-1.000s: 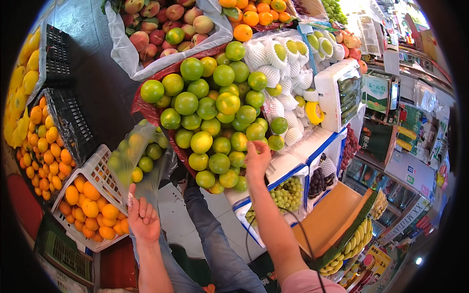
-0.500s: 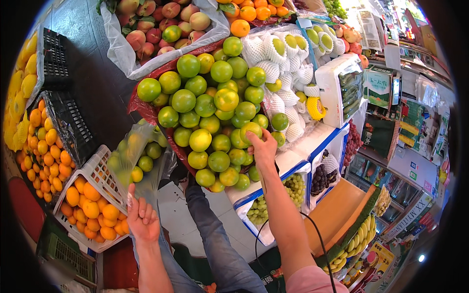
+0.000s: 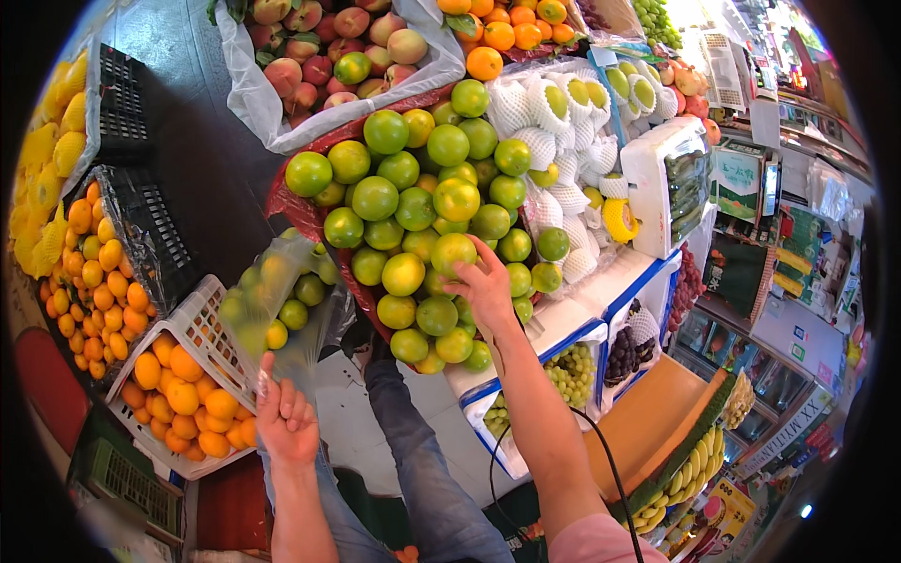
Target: The person selects green limes from a fruit stall, places them into a plastic bag, weighs the bag on a digital scale, and then ties the bag closed. The person repeats the process with a second batch of limes.
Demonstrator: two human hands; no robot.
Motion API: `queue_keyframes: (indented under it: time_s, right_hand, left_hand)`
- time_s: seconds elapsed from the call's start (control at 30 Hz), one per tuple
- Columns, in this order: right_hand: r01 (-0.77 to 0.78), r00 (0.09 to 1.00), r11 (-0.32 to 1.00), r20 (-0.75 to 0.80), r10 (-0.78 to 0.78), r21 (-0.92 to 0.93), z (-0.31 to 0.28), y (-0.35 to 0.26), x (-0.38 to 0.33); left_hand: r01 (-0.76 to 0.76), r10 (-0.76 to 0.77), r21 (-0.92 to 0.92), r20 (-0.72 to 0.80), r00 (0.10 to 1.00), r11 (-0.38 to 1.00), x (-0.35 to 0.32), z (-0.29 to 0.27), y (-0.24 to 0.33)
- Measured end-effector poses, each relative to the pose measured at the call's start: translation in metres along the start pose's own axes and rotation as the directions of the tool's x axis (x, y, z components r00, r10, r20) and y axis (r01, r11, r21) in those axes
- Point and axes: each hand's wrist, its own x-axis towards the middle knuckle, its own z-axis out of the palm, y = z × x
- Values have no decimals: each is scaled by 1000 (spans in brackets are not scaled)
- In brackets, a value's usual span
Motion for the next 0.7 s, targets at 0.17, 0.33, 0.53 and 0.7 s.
queue_keyframes:
  time_s: [0.17, 0.33, 0.53, 0.7]
  right_hand:
    - [190, 982, 964, 51, -184, -187, 31, -25, -11]
    - [364, 914, 778, 34, -405, -513, 69, -67, 10]
    - [337, 863, 254, 189, -469, -907, 90, -96, 76]
    - [494, 752, 341, 196, -629, -800, 61, -94, 81]
  left_hand:
    - [4, -5, -11, -43, 999, 1000, 0, 1, 0]
    - [6, -6, -2, -60, 998, 1000, 0, 1, 0]
    - [3, -3, 11, -31, 1000, 1000, 0, 1, 1]
    - [3, -4, -20, -38, 999, 1000, -2, 4, 2]
